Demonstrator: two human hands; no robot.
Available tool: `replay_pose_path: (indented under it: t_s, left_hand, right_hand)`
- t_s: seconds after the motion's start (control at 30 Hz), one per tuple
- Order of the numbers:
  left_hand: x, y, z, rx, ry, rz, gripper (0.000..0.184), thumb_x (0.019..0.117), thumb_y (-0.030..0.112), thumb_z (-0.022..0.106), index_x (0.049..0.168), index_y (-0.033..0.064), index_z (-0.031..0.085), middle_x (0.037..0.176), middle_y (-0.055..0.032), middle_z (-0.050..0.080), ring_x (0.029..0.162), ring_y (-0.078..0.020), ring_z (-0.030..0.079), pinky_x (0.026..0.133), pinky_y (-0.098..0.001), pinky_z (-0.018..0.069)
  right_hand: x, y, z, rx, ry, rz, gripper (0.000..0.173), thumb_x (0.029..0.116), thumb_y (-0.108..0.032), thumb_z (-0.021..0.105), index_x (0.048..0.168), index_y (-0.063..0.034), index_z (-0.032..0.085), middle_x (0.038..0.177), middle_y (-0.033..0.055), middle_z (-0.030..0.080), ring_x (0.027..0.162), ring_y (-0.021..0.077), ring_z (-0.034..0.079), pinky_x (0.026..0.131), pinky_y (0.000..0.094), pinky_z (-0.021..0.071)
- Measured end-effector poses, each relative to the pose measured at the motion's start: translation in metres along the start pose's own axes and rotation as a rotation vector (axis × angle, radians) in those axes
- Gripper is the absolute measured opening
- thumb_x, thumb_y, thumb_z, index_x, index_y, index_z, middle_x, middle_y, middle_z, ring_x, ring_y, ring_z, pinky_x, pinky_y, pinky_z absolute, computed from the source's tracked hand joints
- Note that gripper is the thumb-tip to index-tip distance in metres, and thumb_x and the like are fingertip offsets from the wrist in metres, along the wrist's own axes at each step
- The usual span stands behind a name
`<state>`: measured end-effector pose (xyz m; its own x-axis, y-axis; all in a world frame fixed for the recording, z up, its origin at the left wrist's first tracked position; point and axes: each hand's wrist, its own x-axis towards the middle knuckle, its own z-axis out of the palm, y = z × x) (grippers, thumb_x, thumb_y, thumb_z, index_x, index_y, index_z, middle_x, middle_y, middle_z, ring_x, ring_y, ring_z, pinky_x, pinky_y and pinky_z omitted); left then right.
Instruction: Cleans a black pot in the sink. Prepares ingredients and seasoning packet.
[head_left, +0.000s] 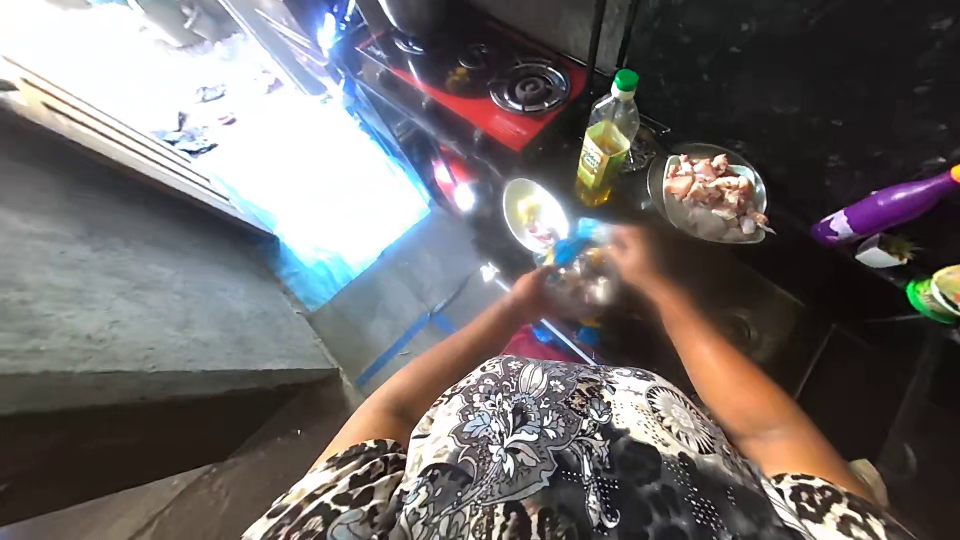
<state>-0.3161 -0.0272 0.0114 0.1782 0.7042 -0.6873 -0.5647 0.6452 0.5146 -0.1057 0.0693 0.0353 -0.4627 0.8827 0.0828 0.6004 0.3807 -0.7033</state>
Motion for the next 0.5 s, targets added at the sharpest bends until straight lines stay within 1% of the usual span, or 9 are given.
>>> replay_pose_path:
  t_s: [0.03,0.07,0.17,0.2,0.27,0.33,0.37,0.43,0.5]
  left_hand:
    - [-0.005,0.005,-0.001,-0.046,-0.006,-0.002,0.055,0.1083,0.05,0.035,0.132,0.0036,0.054,0.111,-0.0213,0.068,0.094,-0.0342,0.071,0.078,-0.05,0.0612]
    - [-0.01,0.01,-0.004,-0.085,-0.018,-0.003,0.056,0.1084,0.05,0.035,0.133,0.0036,0.053,0.112,-0.0218,0.068,0.094,-0.0343,0.071,0.079,-0.0493,0.0614]
    - [-0.03,0.031,-0.02,-0.174,-0.067,0.043,0.059,0.1079,0.054,0.033,0.132,0.0039,0.052,0.109,-0.0219,0.069,0.091,-0.0337,0.072,0.076,-0.0466,0.0627]
    - [-0.037,0.039,-0.03,-0.199,-0.084,0.065,0.061,0.1071,0.056,0.032,0.133,0.0045,0.052,0.11,-0.022,0.069,0.091,-0.034,0.073,0.076,-0.0465,0.063]
    - [-0.05,0.056,-0.055,-0.249,-0.106,0.119,0.067,0.1047,0.063,0.032,0.134,0.0049,0.051,0.11,-0.0226,0.068,0.093,-0.035,0.072,0.078,-0.048,0.0622]
    - [-0.061,0.077,-0.087,-0.274,-0.104,0.169,0.07,0.1039,0.065,0.032,0.133,0.0047,0.051,0.108,-0.0212,0.069,0.092,-0.0332,0.072,0.078,-0.0484,0.0617]
    - [-0.066,0.087,-0.105,-0.275,-0.085,0.191,0.066,0.1053,0.062,0.032,0.131,0.0047,0.052,0.106,-0.0196,0.069,0.09,-0.0312,0.072,0.077,-0.0471,0.0614]
    - [-0.077,0.104,-0.147,-0.273,-0.03,0.229,0.051,0.1089,0.048,0.036,0.127,0.004,0.054,0.1,-0.0165,0.07,0.086,-0.027,0.071,0.074,-0.0438,0.061]
    - [-0.09,0.13,-0.192,-0.32,0.05,0.259,0.039,0.1089,0.036,0.041,0.123,0.002,0.054,0.096,-0.0164,0.069,0.081,-0.0264,0.071,0.072,-0.0431,0.0614]
  right_hand:
    - [-0.002,-0.011,0.0,0.027,-0.016,-0.051,0.034,0.1037,-0.017,0.06,0.13,0.0031,0.062,0.144,0.0246,0.055,0.133,0.0378,0.055,0.112,0.0524,0.0445]
    - [-0.001,-0.022,0.004,0.033,-0.032,-0.105,0.032,0.1024,-0.016,0.061,0.127,0.0042,0.064,0.144,0.0243,0.055,0.132,0.0367,0.056,0.112,0.0513,0.0451]
    - [0.006,-0.056,0.023,0.042,-0.101,-0.346,0.024,0.094,-0.01,0.068,0.112,0.0045,0.07,0.139,0.0231,0.059,0.126,0.0331,0.061,0.107,0.0467,0.051]
    - [0.01,-0.071,0.032,0.007,-0.155,-0.416,0.021,0.094,-0.012,0.068,0.109,0.0027,0.072,0.138,0.0226,0.06,0.128,0.0338,0.06,0.108,0.0476,0.0501]
    - [0.023,-0.099,0.056,-0.108,-0.302,-0.518,0.026,0.0978,-0.022,0.064,0.11,-0.0013,0.074,0.14,0.0218,0.06,0.136,0.0372,0.053,0.114,0.0522,0.0425]
    - [0.042,-0.132,0.084,-0.253,-0.449,-0.577,0.035,0.102,-0.033,0.059,0.119,-0.0051,0.072,0.144,0.0189,0.059,0.141,0.0372,0.049,0.119,0.0552,0.0356]
    - [0.052,-0.149,0.102,-0.305,-0.498,-0.608,0.037,0.1028,-0.034,0.058,0.122,-0.0055,0.071,0.146,0.0188,0.058,0.142,0.0373,0.048,0.119,0.0559,0.0346]
    - [0.072,-0.18,0.143,-0.352,-0.561,-0.677,0.037,0.1022,-0.032,0.059,0.124,-0.0049,0.07,0.145,0.0208,0.058,0.142,0.0385,0.048,0.12,0.0574,0.0338]
    - [0.097,-0.217,0.183,-0.373,-0.606,-0.742,0.034,0.1019,-0.029,0.06,0.125,-0.0064,0.07,0.145,0.019,0.059,0.143,0.0385,0.047,0.12,0.059,0.0322]
